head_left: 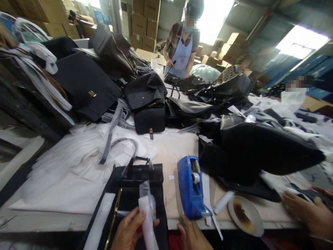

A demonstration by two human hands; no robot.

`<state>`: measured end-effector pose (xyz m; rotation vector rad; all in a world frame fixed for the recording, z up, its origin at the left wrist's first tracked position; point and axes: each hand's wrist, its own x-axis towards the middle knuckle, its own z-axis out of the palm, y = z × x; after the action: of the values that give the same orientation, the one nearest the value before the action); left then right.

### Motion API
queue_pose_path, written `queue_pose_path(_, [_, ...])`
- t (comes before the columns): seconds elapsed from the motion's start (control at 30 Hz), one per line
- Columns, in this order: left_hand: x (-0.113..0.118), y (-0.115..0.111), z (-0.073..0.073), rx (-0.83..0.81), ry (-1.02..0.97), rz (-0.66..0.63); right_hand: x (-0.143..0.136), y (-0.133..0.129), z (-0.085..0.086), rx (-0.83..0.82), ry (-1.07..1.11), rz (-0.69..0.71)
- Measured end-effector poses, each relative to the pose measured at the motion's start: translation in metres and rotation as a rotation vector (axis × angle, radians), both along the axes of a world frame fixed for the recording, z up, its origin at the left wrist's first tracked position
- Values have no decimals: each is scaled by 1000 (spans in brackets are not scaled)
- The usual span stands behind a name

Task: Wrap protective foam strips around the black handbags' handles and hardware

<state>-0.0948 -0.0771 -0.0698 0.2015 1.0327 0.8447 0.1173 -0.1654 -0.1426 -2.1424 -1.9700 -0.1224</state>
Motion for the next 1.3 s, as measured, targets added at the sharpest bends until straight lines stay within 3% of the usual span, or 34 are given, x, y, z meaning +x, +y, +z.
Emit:
queue_pose_path(0.17, [1,0,1,-17,-1,40,-26,28,1,-122,-64,-60])
queue_pose_path(0.33, [1,0,0,-17,-13,44,-25,25,-3,-258,-50,-37])
queue_pose_path(0.47, [0,1,-1,-16,-1,38,-25,20,0,-253,-65,-20])
queue_pose_path(0.67, [-2,1,-6,2,-9,8,-46,41,14,-226,91,-117])
queue_pose_path(0.87, [-2,3,1,-19,-11,28,-30,34,13,-117,298,-20])
queue_pose_path(1.0, [-2,2,4,-32,-27,30,-24,31,10,-140,296,29])
queue_pose_path(1.2, [-2,1,-3,11,-28,10,-37,60,29,-255,265,-87])
queue_pose_path(1.3, [-4,1,-4,9,-38,-10,-33,62,39,-323,339,-65])
